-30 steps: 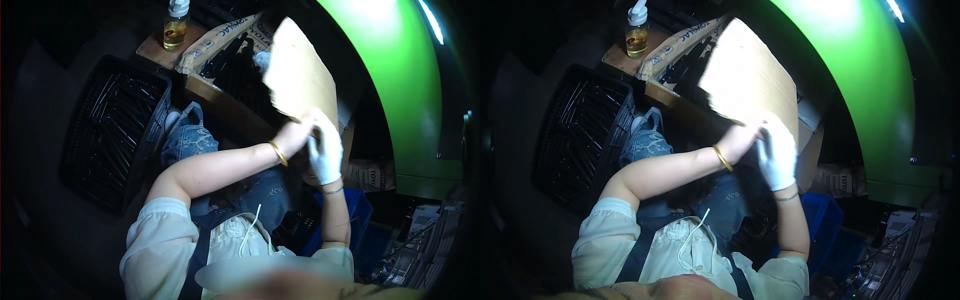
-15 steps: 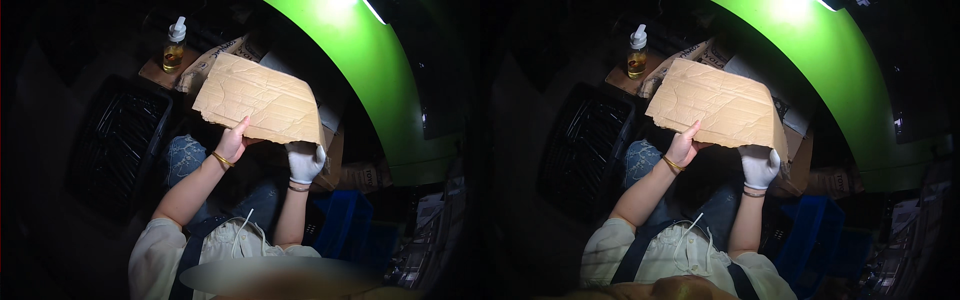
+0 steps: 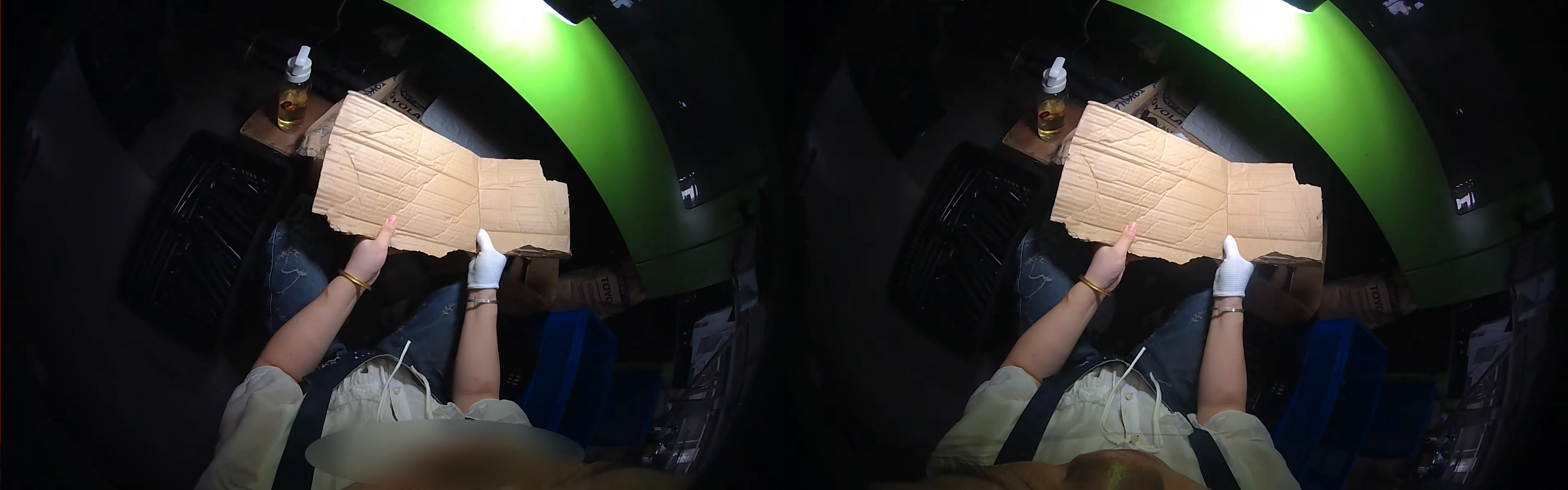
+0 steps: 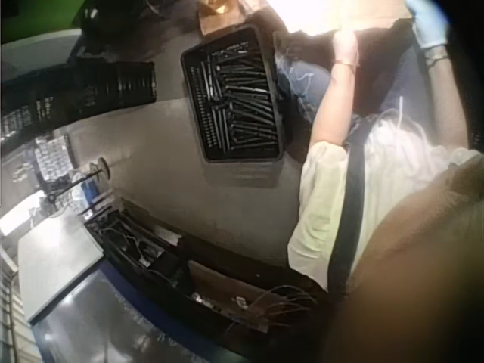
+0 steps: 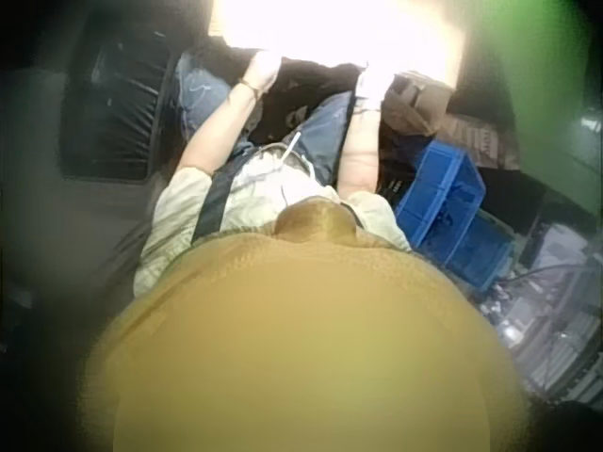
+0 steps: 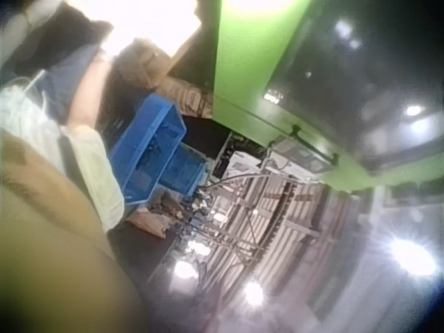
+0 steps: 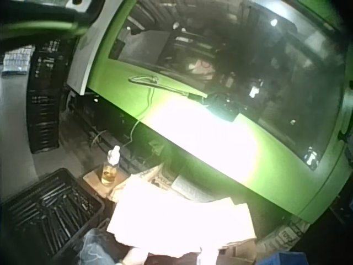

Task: The person is wiping down black metal fixtures or components with a white cloth, organizing them in a box, and adjusting packing materials.

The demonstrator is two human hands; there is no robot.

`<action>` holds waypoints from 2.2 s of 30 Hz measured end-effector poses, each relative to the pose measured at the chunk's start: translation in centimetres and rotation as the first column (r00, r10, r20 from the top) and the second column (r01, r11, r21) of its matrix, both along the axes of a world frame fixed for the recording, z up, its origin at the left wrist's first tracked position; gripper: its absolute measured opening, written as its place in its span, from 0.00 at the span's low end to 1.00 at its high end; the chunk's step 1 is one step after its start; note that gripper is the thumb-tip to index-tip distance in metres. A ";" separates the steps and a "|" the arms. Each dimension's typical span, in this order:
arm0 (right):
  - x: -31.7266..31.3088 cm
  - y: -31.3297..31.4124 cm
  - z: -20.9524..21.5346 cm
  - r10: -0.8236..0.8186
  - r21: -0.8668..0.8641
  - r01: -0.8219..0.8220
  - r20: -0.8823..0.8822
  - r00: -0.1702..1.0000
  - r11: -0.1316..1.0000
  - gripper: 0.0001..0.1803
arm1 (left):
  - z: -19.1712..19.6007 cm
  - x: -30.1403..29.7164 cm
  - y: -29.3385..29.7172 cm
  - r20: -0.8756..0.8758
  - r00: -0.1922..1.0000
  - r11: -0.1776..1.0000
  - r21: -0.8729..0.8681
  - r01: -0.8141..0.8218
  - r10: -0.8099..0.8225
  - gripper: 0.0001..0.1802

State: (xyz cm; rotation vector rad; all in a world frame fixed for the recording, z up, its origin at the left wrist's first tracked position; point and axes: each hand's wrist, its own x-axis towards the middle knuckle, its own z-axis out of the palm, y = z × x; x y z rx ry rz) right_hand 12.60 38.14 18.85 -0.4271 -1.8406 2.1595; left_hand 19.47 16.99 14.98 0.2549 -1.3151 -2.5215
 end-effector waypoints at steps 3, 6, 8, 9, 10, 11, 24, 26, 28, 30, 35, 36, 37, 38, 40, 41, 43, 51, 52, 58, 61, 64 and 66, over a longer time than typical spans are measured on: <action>0.3 -0.3 0.9 -0.034 0.036 0.035 -0.022 0.999 0.999 0.17 | 0.7 -0.2 0.2 0.042 0.989 0.892 0.438 0.108 -0.140 0.23; 2.2 -1.7 2.5 -0.007 -0.097 0.000 -0.078 0.997 0.995 0.16 | -0.8 -0.7 0.4 0.056 0.986 0.888 0.445 0.116 -0.157 0.23; 2.6 -1.4 1.5 -0.022 -0.125 0.010 -0.091 0.996 0.992 0.14 | -1.4 -0.9 0.6 0.029 0.992 0.923 0.369 0.105 -0.125 0.23; 2.9 -1.6 1.6 -0.020 -0.127 0.008 -0.097 0.995 0.992 0.14 | -1.9 -1.0 0.7 0.024 0.992 0.924 0.367 0.106 -0.123 0.23; 3.2 -1.9 1.7 0.000 -0.134 -0.005 -0.033 0.999 0.991 0.14 | -2.4 -1.1 0.7 0.060 0.997 0.971 0.236 0.031 -0.046 0.23; 3.5 -2.1 1.8 0.023 -0.143 -0.019 0.030 0.999 0.990 0.15 | -2.9 -1.2 0.5 0.085 0.996 0.994 0.097 -0.046 0.038 0.23; 3.5 -3.4 5.5 0.534 0.794 -0.381 0.084 0.841 0.474 0.59 | 8.8 -1.7 0.0 -0.310 0.928 0.528 -0.764 -0.372 0.205 0.28; 2.6 -5.3 5.8 0.452 0.840 -0.389 0.198 0.869 0.379 0.61 | 11.7 -0.9 2.4 -0.546 0.833 0.534 -0.679 -0.503 0.090 0.34; -1.3 -1.2 -1.5 0.502 0.905 -0.290 0.103 0.858 0.310 0.48 | 12.5 -1.0 5.2 -0.433 0.898 0.567 -0.760 -0.318 -0.077 0.41; -2.7 -2.2 -3.3 0.541 0.816 -0.376 0.094 0.836 0.439 0.44 | 12.4 -1.2 5.6 -0.411 0.894 0.489 -0.825 -0.282 -0.178 0.43; -6.4 -3.3 -6.1 0.539 0.527 -0.497 0.084 0.838 0.690 0.37 | 8.7 -3.1 3.2 -0.496 0.821 0.462 -0.821 -0.336 -0.284 0.32; -6.9 -3.3 -6.6 0.531 0.458 -0.510 0.092 0.842 0.728 0.38 | 7.8 -3.8 1.7 -0.437 0.853 0.447 -0.848 -0.284 -0.286 0.36; -7.7 -3.4 -6.9 0.526 0.386 -0.520 0.101 0.844 0.761 0.38 | 7.5 -4.2 0.0 -0.376 0.882 0.432 -0.872 -0.232 -0.286 0.41; -8.4 -3.6 -7.2 0.520 0.313 -0.526 0.110 0.847 0.791 0.39 | 7.1 -4.3 -1.7 -0.304 0.916 0.361 -0.911 -0.199 -0.263 0.42; -10.3 -4.7 -8.2 0.479 0.330 -0.495 0.135 0.867 0.804 0.39 | 4.8 -5.3 -5.0 -0.221 0.956 0.266 -0.950 -0.166 -0.195 0.42; -11.9 -5.2 -8.2 0.426 0.430 -0.440 0.135 0.895 0.788 0.38 | 4.3 -6.1 -6.6 -0.188 0.968 0.226 -0.963 -0.148 -0.167 0.42; -15.4 -6.6 -9.3 0.420 0.540 -0.375 0.044 0.906 0.754 0.35 | 2.8 -8.2 -9.4 -0.109 0.988 0.179 -0.980 -0.089 -0.107 0.41; -31.3 -11.1 -15.7 0.384 0.990 0.130 -0.141 0.912 0.055 0.32 | -3.6 -16.3 -17.4 -0.039 0.993 0.154 -0.988 -0.021 -0.111 0.31; -32.4 -11.3 -16.4 0.410 0.970 0.226 -0.169 0.896 -0.095 0.31 | -4.8 -17.4 -18.0 -0.035 0.996 0.162 -0.987 -0.021 -0.082 0.29; -36.7 -14.5 -11.0 0.235 0.921 -0.271 0.339 0.911 -0.280 0.29 | -9.8 -19.2 -19.3 0.050 0.998 0.170 -0.984 0.045 0.027 0.23; -40.4 -8.7 -9.5 0.154 0.766 -0.266 0.427 0.891 -0.585 0.33 | -9.1 -21.3 -18.1 0.027 1.000 0.133 -0.991 0.025 0.013 0.23; -41.2 -8.1 -10.4 0.268 0.956 -0.147 0.216 0.939 -0.254 0.27 | -9.3 -21.1 -18.2 0.020 1.000 0.126 -0.992 0.017 0.020 0.23; -39.8 -12.9 -10.2 0.293 0.822 0.125 -0.334 0.896 0.556 0.29 | -9.7 -20.9 -18.4 0.036 0.999 0.139 -0.990 0.031 0.035 0.23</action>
